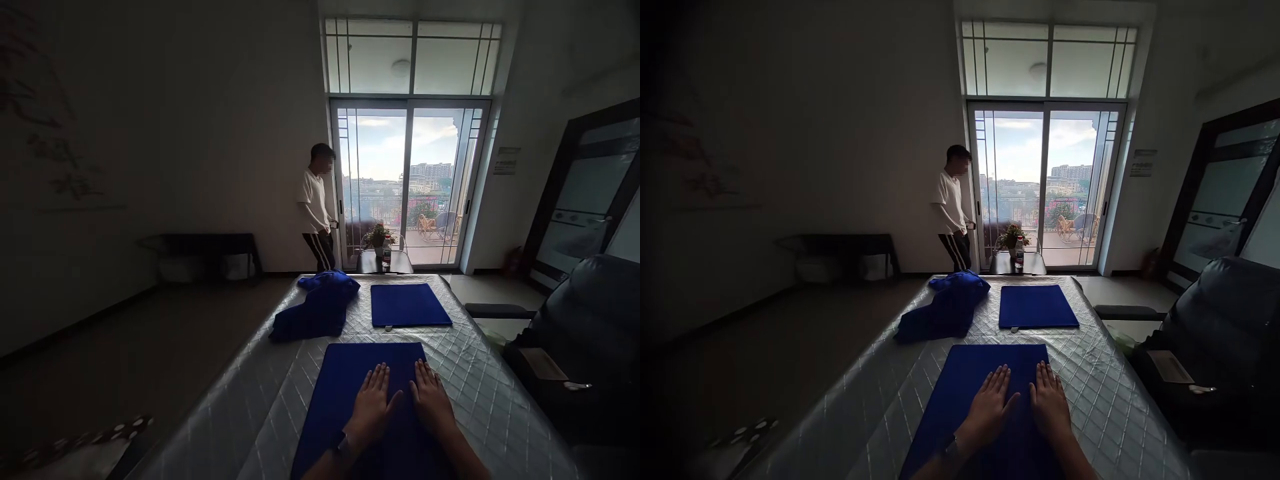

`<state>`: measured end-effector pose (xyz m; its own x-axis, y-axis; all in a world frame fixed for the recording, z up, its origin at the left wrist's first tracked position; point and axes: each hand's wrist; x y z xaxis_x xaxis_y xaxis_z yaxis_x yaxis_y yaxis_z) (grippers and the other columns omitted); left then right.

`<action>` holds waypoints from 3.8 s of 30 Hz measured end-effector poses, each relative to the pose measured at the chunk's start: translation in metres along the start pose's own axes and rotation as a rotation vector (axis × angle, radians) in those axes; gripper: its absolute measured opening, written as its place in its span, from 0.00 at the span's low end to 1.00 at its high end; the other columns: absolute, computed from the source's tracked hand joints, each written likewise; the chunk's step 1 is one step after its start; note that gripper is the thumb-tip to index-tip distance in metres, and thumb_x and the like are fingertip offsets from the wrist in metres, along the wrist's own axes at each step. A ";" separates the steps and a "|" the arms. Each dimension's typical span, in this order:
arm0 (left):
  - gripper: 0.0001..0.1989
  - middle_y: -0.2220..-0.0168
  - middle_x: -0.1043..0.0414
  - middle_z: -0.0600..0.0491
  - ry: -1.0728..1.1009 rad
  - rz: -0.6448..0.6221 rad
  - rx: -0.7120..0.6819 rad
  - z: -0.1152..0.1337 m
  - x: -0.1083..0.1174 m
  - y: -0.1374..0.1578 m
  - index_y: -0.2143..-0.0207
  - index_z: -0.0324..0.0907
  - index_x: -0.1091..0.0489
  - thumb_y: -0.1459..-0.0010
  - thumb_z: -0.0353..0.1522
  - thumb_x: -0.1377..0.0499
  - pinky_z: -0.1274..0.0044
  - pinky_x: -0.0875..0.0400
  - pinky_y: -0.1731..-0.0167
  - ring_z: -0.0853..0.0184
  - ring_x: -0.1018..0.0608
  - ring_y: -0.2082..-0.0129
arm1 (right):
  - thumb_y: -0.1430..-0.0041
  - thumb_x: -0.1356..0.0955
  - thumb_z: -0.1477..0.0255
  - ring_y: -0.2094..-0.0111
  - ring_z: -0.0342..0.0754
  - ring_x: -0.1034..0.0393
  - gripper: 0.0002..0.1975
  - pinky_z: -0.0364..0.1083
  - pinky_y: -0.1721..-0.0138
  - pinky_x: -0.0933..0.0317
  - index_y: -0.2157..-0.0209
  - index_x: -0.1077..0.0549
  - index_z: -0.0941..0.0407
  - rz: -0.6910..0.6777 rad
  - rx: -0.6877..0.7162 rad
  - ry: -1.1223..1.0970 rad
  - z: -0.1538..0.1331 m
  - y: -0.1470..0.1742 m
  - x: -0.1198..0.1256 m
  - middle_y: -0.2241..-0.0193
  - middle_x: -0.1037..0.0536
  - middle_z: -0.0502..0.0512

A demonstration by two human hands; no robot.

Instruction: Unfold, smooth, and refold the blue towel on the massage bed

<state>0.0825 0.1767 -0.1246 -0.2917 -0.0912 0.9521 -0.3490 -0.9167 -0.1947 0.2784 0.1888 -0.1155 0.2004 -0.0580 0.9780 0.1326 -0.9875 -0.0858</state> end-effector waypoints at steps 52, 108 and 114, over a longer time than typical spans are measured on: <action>0.38 0.26 0.54 0.47 -0.023 -0.039 0.129 -0.059 0.037 0.106 0.27 0.41 0.54 0.30 0.54 0.59 0.59 0.43 0.31 0.55 0.46 0.27 | 0.30 0.48 0.65 0.27 0.50 0.59 0.32 0.57 0.28 0.58 0.29 0.48 0.61 -0.033 0.027 -0.016 0.002 0.072 0.002 0.27 0.49 0.57; 0.39 0.27 0.49 0.41 -0.156 0.066 0.298 -0.106 0.018 0.023 0.29 0.36 0.48 0.29 0.53 0.62 0.60 0.46 0.30 0.55 0.45 0.27 | 0.29 0.50 0.64 0.26 0.49 0.61 0.33 0.56 0.28 0.62 0.28 0.50 0.62 0.005 0.004 -0.017 0.002 -0.002 -0.009 0.27 0.51 0.58; 0.39 0.27 0.50 0.38 -0.130 0.128 0.370 -0.138 0.013 0.038 0.28 0.33 0.49 0.29 0.52 0.62 0.58 0.44 0.32 0.53 0.44 0.28 | 0.30 0.50 0.65 0.27 0.51 0.58 0.33 0.57 0.28 0.59 0.29 0.48 0.64 0.038 0.043 0.028 0.004 -0.004 -0.014 0.27 0.50 0.60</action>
<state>-0.0572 0.1946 -0.1518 -0.1890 -0.2406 0.9520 0.0341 -0.9705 -0.2385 0.2787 0.1936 -0.1296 0.1793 -0.0996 0.9787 0.1672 -0.9773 -0.1301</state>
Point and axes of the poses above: each hand's wrist, its own y-axis away from the middle knuckle, its own x-axis out of the back of the hand, z = x × y
